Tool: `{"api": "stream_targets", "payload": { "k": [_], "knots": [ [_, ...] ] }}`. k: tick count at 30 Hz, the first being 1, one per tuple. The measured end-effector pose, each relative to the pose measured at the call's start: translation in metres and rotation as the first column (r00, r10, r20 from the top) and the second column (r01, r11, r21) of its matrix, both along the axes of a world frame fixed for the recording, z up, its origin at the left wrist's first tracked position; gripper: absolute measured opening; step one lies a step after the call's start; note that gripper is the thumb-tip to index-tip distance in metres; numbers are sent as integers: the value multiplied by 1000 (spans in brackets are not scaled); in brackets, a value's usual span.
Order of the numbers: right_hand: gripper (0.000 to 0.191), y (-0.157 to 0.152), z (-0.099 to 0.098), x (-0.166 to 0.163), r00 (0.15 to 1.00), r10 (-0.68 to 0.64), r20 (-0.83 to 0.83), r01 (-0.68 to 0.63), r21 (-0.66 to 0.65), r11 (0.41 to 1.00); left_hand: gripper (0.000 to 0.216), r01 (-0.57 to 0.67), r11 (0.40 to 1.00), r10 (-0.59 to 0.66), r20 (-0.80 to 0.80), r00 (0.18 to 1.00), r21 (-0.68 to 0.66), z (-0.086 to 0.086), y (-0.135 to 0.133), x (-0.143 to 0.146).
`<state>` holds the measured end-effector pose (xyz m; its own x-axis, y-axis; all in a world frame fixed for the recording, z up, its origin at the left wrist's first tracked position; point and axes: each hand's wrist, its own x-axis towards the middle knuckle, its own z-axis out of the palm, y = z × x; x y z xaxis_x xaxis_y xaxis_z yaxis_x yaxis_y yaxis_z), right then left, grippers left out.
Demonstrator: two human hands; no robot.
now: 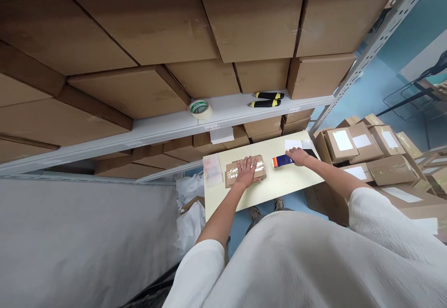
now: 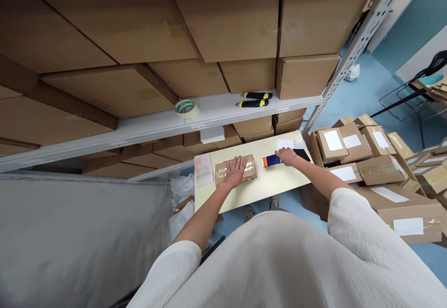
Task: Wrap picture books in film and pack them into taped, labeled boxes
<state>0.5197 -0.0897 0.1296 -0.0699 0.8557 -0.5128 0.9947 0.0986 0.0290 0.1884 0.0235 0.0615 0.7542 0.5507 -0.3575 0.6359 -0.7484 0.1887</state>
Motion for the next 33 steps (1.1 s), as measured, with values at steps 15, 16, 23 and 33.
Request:
{"api": "stream_targets", "payload": {
  "k": [15, 16, 23, 33],
  "knots": [
    [65, 66, -21, -69, 998, 1, 63, 1, -44, 999, 115, -8, 1000, 7, 49, 999, 16, 1, -6, 0],
    [65, 71, -20, -72, 997, 9, 78, -4, -58, 998, 115, -7, 1000, 7, 50, 999, 19, 0, -6, 0],
    [56, 94, -17, -84, 995, -64, 70, 73, -133, 988, 114, 11, 999, -12, 56, 998, 31, -2, -5, 0],
    [46, 105, -25, -99, 982, -164, 91, 176, -140, 974, 114, -9, 999, 5, 73, 997, 46, -8, -6, 2]
  ]
}}
